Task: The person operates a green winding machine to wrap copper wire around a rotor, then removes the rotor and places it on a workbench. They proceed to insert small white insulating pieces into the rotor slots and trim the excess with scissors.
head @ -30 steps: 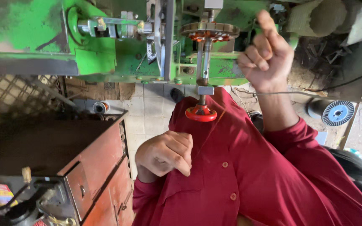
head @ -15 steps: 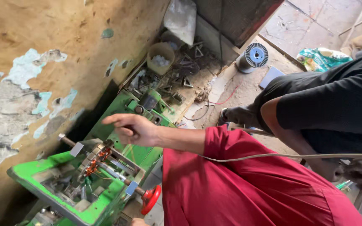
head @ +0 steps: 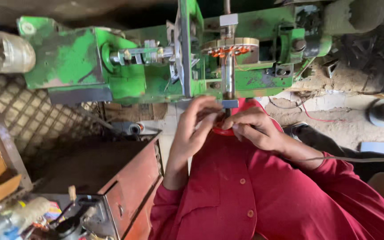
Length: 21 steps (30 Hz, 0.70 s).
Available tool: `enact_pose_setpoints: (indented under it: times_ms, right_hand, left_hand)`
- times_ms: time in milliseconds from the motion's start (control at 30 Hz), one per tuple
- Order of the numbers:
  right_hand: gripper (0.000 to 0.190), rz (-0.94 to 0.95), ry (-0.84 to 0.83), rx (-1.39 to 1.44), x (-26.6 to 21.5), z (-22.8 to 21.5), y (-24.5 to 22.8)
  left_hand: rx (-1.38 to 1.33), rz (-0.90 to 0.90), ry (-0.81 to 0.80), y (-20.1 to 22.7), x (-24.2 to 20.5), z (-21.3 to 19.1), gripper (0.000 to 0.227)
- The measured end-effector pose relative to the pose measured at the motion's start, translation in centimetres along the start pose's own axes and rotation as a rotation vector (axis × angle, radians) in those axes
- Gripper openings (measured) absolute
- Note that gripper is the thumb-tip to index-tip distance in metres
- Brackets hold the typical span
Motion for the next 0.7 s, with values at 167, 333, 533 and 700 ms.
enact_pose_setpoints:
  times_ms: [167, 333, 533, 700]
  right_hand:
    - [0.025, -0.168, -0.08, -0.43, -1.7, -2.2, -0.3]
    - [0.043, 0.22, 0.254, 0.242, 2.3, -7.6, 1.3]
    - [0.026, 0.508, 0.428, 1.014, 4.7, -8.2, 6.0]
    - [0.022, 0.476, 0.431, 0.998, 6.0, -7.3, 5.6]
  left_hand:
    - [-0.012, 0.0, 0.066, 0.2, 3.0, 4.8, 0.033]
    - [0.137, 0.154, -0.014, 1.2, 2.3, 6.4, 0.029]
    - [0.429, 0.375, -0.082, 1.9, 1.7, 8.9, 0.026]
    - [0.558, 0.313, -0.069, 1.8, 1.8, 8.8, 0.025]
Point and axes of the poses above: each hand's wrist, its own x-axis towards the middle knuckle, its own z-axis out of the palm, y = z × x, the point moved 4 cm from there along x, towards the middle knuckle, and after that the axes turned 12 degrees about y, right-handed, at the moved point
